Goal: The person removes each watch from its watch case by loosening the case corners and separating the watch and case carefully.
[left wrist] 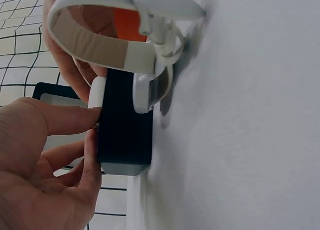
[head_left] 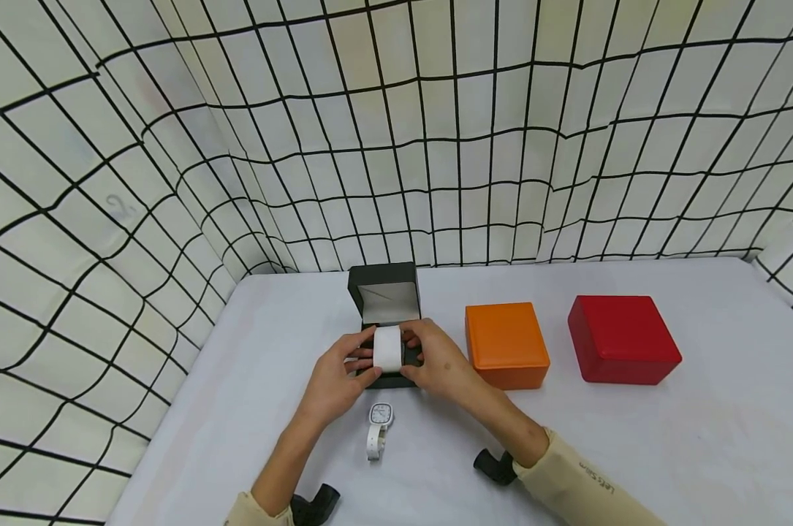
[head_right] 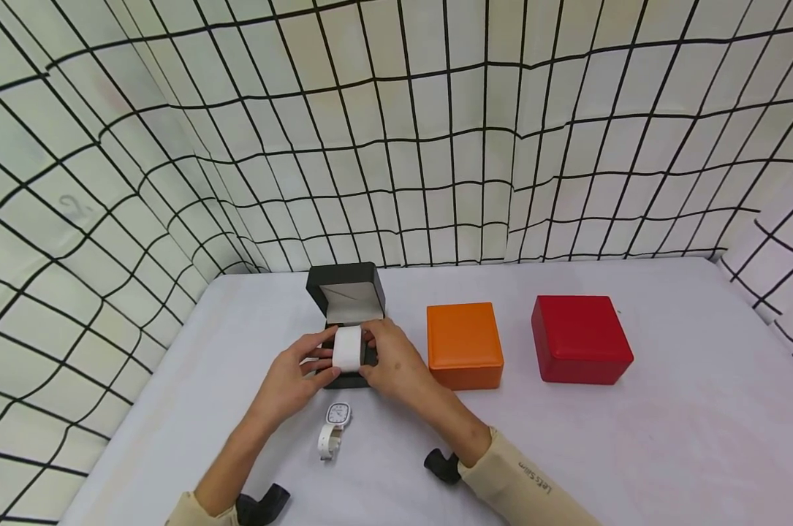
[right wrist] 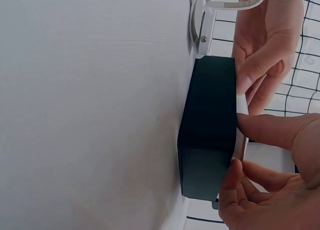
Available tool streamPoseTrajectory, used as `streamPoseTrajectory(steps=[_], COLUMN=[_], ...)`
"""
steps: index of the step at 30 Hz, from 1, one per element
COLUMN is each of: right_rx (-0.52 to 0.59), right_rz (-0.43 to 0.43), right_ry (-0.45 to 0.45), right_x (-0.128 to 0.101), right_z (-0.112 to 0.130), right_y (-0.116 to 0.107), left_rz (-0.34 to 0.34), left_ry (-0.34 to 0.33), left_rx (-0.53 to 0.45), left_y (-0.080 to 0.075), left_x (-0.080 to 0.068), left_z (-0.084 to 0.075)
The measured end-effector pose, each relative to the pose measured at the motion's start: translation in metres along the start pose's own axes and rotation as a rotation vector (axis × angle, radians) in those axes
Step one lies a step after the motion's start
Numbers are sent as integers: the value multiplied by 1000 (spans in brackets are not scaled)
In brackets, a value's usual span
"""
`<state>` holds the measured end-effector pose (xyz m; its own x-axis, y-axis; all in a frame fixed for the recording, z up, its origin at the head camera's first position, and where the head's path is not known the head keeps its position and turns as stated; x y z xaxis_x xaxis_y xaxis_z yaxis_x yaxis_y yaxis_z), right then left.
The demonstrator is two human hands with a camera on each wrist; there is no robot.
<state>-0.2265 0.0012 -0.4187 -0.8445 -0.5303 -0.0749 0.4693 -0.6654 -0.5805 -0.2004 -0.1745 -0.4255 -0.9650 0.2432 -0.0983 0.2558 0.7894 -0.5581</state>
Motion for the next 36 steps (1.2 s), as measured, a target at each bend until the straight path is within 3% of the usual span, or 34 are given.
streamPoseTrajectory(steps=[26,36], right_rx=[-12,0], right_rz=[0,-27], right_ry=[7,26], right_x=[0,-1], right_z=[-4,-4], right_y=[5,3], left_rz=[-1,0], left_ry=[-41,-34], left_rx=[67,37], left_y=[1,0], left_x=[-2,4], left_z=[-1,-1])
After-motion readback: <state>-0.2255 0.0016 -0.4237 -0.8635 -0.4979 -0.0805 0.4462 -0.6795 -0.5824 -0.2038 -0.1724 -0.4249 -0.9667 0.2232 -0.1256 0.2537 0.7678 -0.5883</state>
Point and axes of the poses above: each hand's wrist, its own x-axis towards the middle knuckle, its own y-axis out of the palm, z = x × y, the point moved 4 cm from there along x, towards the middle knuckle, and after that the axes turned 12 degrees about z, right-handed, at the moved point
